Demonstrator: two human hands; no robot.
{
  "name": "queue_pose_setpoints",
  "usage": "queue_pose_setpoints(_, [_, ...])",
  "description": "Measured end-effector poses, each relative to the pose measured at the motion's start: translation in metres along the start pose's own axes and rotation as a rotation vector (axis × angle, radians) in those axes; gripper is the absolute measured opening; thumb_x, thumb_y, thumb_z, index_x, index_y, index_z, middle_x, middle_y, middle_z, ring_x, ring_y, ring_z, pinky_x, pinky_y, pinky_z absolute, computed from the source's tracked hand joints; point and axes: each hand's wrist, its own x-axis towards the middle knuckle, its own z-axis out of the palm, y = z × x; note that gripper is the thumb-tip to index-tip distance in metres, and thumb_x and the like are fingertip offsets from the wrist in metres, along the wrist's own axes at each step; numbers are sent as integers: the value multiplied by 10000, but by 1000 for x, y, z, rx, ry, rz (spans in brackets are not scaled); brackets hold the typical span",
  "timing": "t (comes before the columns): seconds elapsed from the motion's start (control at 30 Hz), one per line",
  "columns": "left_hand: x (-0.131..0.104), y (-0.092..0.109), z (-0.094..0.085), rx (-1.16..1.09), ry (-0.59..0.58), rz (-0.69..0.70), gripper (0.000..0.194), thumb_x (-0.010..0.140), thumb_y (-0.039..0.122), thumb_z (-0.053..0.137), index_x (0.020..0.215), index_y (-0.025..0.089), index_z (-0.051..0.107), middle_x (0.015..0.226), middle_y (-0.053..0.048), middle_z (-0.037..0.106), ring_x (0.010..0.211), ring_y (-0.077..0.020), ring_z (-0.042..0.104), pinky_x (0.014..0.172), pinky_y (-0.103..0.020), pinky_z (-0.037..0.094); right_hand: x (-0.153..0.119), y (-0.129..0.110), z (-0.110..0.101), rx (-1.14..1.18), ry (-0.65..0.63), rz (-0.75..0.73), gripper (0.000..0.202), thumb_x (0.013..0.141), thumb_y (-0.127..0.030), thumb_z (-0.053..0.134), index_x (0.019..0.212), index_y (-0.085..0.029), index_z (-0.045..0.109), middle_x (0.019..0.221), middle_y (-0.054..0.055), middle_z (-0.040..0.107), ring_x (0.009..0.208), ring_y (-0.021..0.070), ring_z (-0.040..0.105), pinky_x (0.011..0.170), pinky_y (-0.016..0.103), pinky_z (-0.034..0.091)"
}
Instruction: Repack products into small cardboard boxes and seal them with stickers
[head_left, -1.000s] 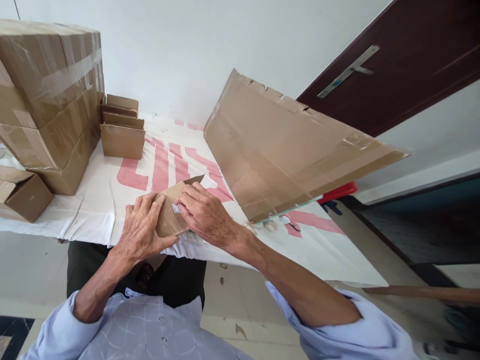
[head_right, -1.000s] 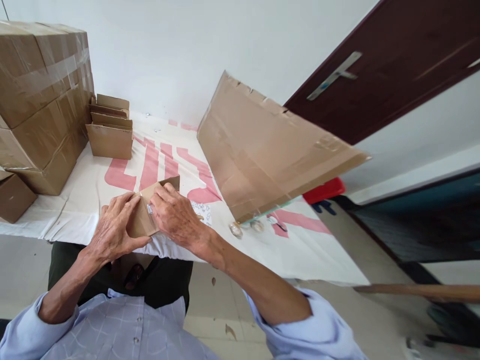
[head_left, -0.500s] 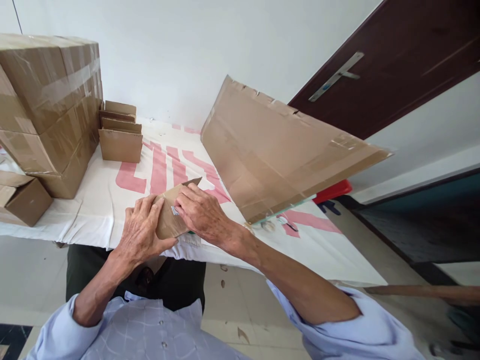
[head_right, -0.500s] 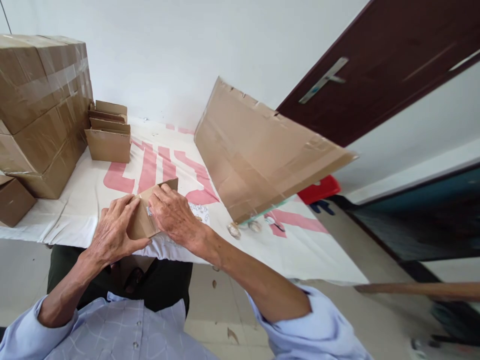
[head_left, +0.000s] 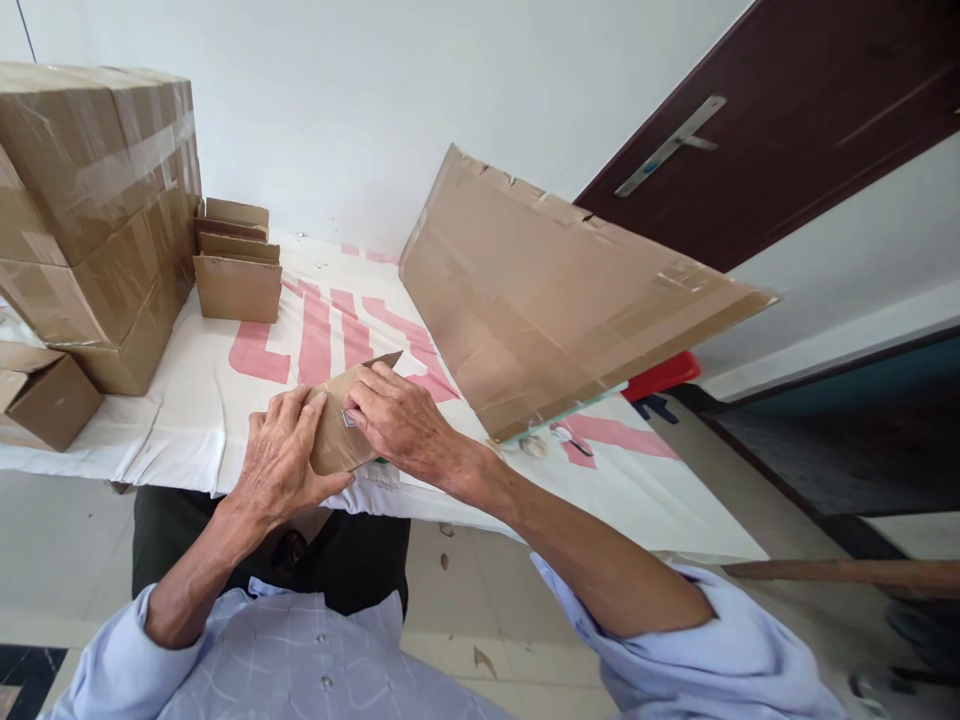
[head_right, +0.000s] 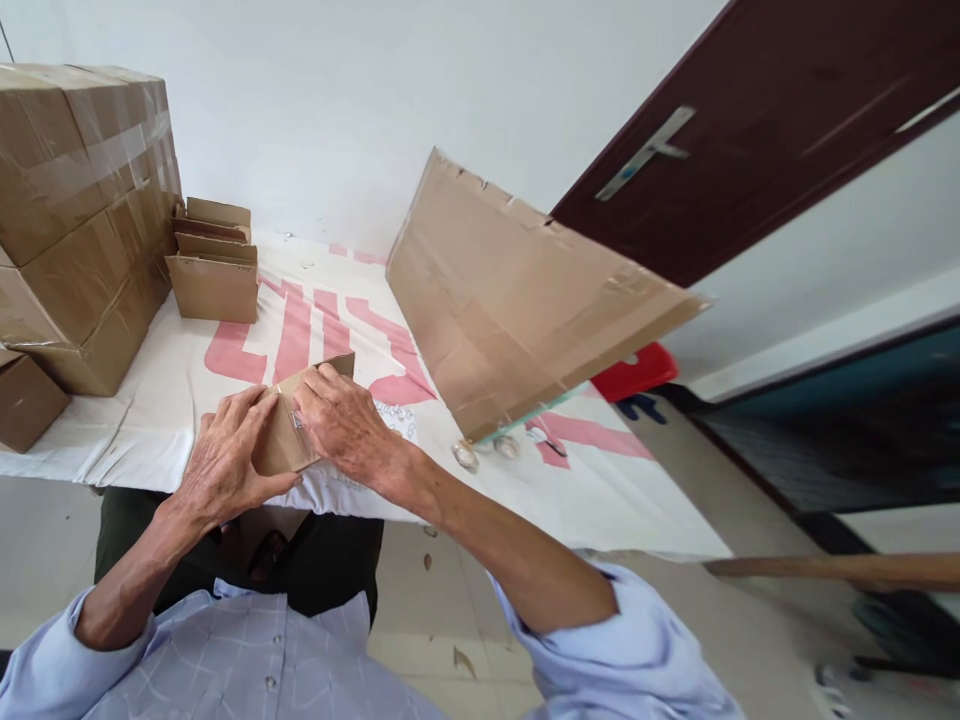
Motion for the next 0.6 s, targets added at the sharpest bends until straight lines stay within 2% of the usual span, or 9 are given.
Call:
queue_pose_setpoints(0.2, [-1, -3, 0, 0, 5, 0, 912, 783, 422, 867, 1572, 218, 460, 1606, -227, 538, 1417, -451, 539, 1041, -621, 508, -3, -1, 0, 91, 29, 13, 228, 1042, -90, 502, 895, -209, 628, 909, 70, 633, 877, 235, 513, 777, 362, 447])
queue_pose_setpoints(0.37, [-2, -2, 1, 0, 10, -11, 938, 763, 417, 887, 1570, 192, 464, 1593, -238, 545, 1420, -467, 539, 1037, -640, 519, -7, -3, -6, 331, 128, 80, 228, 1053, -126, 494, 865, -238, 557, 875, 46, 625, 852, 221, 548, 798, 371, 472])
queue_pose_setpoints(0.5, [-2, -6, 2, -14, 33, -7, 961, 746, 396, 904, 1576, 194, 463, 1597, -243, 543, 1431, -472, 541, 1058, -660, 524, -17, -3, -25, 569, 276, 227, 169, 1063, -222, 537, 899, -244, 571, 898, 37, 635, 856, 209, 602, 796, 367, 507])
queue_pose_setpoints(0.6, [-4, -23, -1, -65, 59, 5, 953, 770, 421, 896, 1596, 247, 454, 1611, -221, 539, 1451, -461, 542, 1103, -678, 519, -34, 12, -37, 641, 408, 409, 143, 1050, -309, 599, 923, -244, 611, 899, 33, 650, 823, 197, 609, 758, 351, 509])
